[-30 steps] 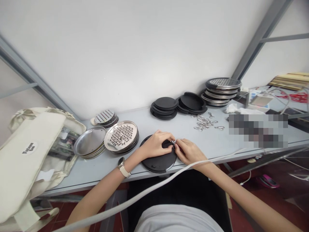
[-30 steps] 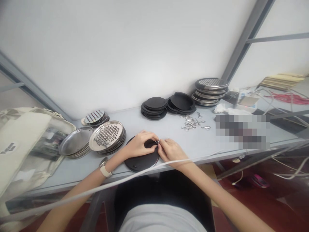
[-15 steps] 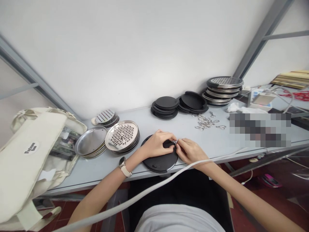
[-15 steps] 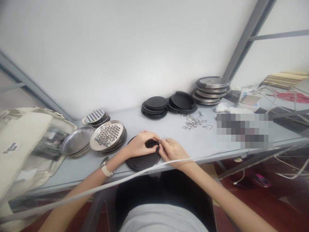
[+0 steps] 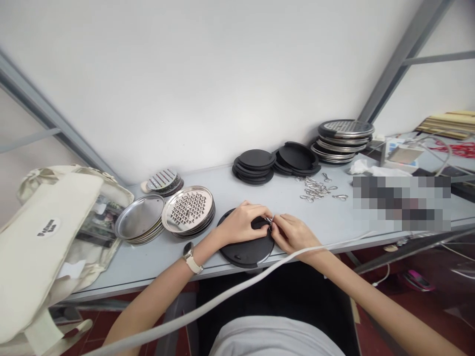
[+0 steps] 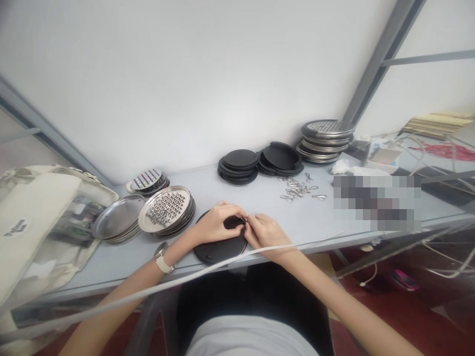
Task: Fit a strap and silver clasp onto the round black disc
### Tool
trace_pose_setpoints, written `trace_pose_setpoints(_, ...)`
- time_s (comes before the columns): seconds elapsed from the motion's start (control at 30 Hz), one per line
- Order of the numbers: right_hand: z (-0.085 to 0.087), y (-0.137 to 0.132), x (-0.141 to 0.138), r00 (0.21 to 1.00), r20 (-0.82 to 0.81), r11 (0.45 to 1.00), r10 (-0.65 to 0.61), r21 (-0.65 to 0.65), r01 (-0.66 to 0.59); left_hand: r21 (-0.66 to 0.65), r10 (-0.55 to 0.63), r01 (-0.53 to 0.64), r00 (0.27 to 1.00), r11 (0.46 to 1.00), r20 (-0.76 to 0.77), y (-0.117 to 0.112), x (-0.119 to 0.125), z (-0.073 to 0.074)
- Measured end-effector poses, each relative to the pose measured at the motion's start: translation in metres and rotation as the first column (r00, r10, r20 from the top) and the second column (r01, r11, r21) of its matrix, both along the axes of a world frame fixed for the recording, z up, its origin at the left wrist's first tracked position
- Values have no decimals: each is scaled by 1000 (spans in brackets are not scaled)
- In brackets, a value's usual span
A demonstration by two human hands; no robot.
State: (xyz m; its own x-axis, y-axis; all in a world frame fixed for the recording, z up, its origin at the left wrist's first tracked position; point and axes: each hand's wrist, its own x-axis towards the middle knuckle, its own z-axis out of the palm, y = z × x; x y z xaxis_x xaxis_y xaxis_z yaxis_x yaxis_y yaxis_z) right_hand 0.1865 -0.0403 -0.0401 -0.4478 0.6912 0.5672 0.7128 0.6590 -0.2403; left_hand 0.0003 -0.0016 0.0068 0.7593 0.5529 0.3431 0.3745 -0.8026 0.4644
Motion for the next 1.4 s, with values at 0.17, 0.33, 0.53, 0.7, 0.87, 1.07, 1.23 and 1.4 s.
trace_pose_setpoints(0.17,0,0,0,1000,10,1000,-5,2,5,-22,-31,32,999,999,29,1,0,-1)
trace_pose_setpoints(0.33,1,-1,0,1000,17,1000,-1,19,0,-42,-49,52,995,998,85,0,-1,-1)
trace_pose_setpoints(0.53,0,-1,0,1000,21,1000,-15,24,14,-52,-47,53,994,997,103,0,-1,-1)
trace_pose_setpoints(0.7,0,-1,0,1000,16,1000,-17,17,17,-55,-38,43,995,998,91,0,-1,0)
trace_pose_setpoints(0.87,2,-1,0,1000,-8,1000,-2,-25,2,-22,-43,44,998,999,55,-2,0,2)
trace_pose_setpoints(1.07,3,1,0,1000,-15,987,-9,-162,7,64,10,-8,1000,998,-18,-3,1,2)
trace_pose_setpoints(1.23,4,3,0,1000,-6,980,-23,-198,21,72,31,-29,999,997,-22,-2,1,0)
trace_pose_setpoints(1.4,3,4,1,999,18,982,-48,-185,51,48,32,-32,999,998,-3,-2,0,-1)
